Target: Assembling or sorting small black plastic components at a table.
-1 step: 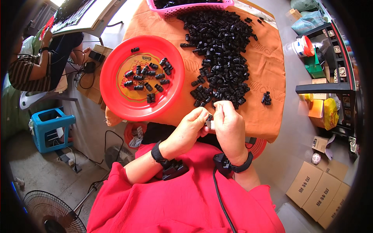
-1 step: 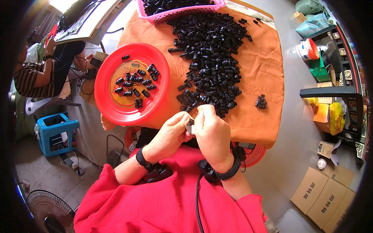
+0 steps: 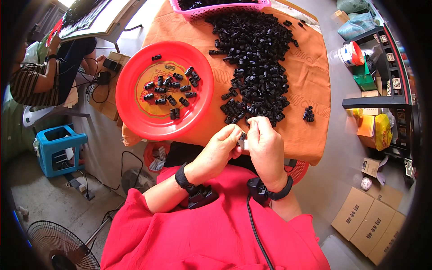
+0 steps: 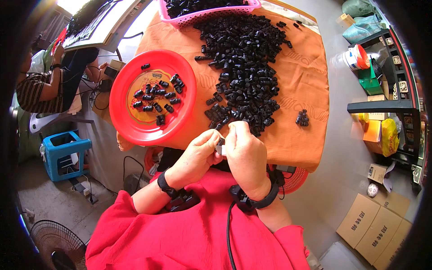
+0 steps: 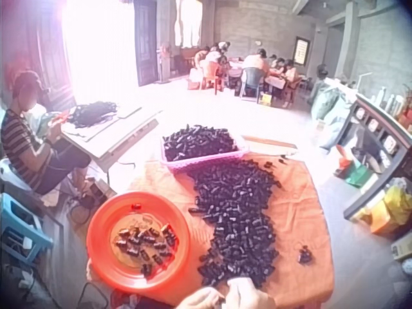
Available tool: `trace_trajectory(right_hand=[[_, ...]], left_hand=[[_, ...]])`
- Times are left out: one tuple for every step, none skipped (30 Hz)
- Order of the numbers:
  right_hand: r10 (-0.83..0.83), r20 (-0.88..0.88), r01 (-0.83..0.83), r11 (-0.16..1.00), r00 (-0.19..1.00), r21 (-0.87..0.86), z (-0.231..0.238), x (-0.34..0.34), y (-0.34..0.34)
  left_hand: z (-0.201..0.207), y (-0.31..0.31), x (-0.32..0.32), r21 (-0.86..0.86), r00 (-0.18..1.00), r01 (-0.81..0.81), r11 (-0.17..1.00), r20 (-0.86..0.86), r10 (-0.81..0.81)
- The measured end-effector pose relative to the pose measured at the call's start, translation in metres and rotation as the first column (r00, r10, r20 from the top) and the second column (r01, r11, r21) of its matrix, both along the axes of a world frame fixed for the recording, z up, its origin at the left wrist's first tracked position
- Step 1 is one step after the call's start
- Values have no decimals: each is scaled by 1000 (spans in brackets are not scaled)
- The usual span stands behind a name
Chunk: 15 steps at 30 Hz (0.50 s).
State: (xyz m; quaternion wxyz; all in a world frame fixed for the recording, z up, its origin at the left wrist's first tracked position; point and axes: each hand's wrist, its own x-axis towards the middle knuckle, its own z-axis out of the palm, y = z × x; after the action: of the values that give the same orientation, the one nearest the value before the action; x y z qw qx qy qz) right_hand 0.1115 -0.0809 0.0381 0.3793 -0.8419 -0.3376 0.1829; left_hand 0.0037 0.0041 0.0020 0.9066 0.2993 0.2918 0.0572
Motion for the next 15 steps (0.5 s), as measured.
trace_trajectory(right_hand=[[-1, 0, 1, 1000, 1000, 0, 0, 0, 0], [-1, 3, 1, 1000, 1000, -5, -1, 0, 0], [-1, 6, 1, 1000, 1000, -9, -1, 0, 0], [-1, 6, 1, 1000, 1000, -9, 0, 0, 0], [-2, -15, 2, 1000, 1000, -21, 2, 0, 1], [-3, -37, 2, 999, 999, -33, 3, 0, 1], [-4, -38, 3, 999, 999, -33, 2, 0, 2], [-8, -18, 8, 999, 1000, -34, 1, -1, 2], [-12, 1, 12, 999, 1000, -36, 0, -1, 2], [-13, 1, 13, 999, 1000, -35, -1, -1, 2], [-22, 17, 22, 999, 1000, -26, -3, -2, 2], [-30, 32, 30, 999, 999, -17, -4, -2, 2], [-29, 31, 29, 999, 999, -17, -4, -2, 2], [-31, 21, 31, 999, 999, -21, -5, -2, 3], [-35, 12, 36, 999, 999, -27, -5, -2, 2]], left_hand=[[1, 0, 0, -1, 1000, 0, 1000, 2, 0], [1, 0, 0, -2, 1000, -1, 1000, 3, 1], [1, 0, 0, -2, 1000, 0, 1000, 3, 0], [1, 0, 0, 2, 1000, 4, 1000, 5, -4], [0, 0, 0, 7, 1000, 9, 1000, 8, -9], [-2, 0, -1, 7, 1000, 10, 1000, 7, -10], [-3, -1, -1, 50, 1000, 12, 999, -11, -11], [-4, -1, -1, 93, 1000, 14, 996, -29, -12], [-4, -1, -1, 93, 999, 15, 996, -29, -12], [-3, -1, -1, 90, 999, 6, 996, -41, -3], [-3, -1, 0, 87, 999, -2, 996, -52, 6], [-4, -1, -1, 88, 999, -3, 996, -52, 7], [-6, -2, -1, 86, 999, -18, 996, -40, 21], [-7, -3, -2, 85, 999, -33, 996, -28, 35], [-6, -3, -1, 84, 999, -31, 996, -27, 33]])
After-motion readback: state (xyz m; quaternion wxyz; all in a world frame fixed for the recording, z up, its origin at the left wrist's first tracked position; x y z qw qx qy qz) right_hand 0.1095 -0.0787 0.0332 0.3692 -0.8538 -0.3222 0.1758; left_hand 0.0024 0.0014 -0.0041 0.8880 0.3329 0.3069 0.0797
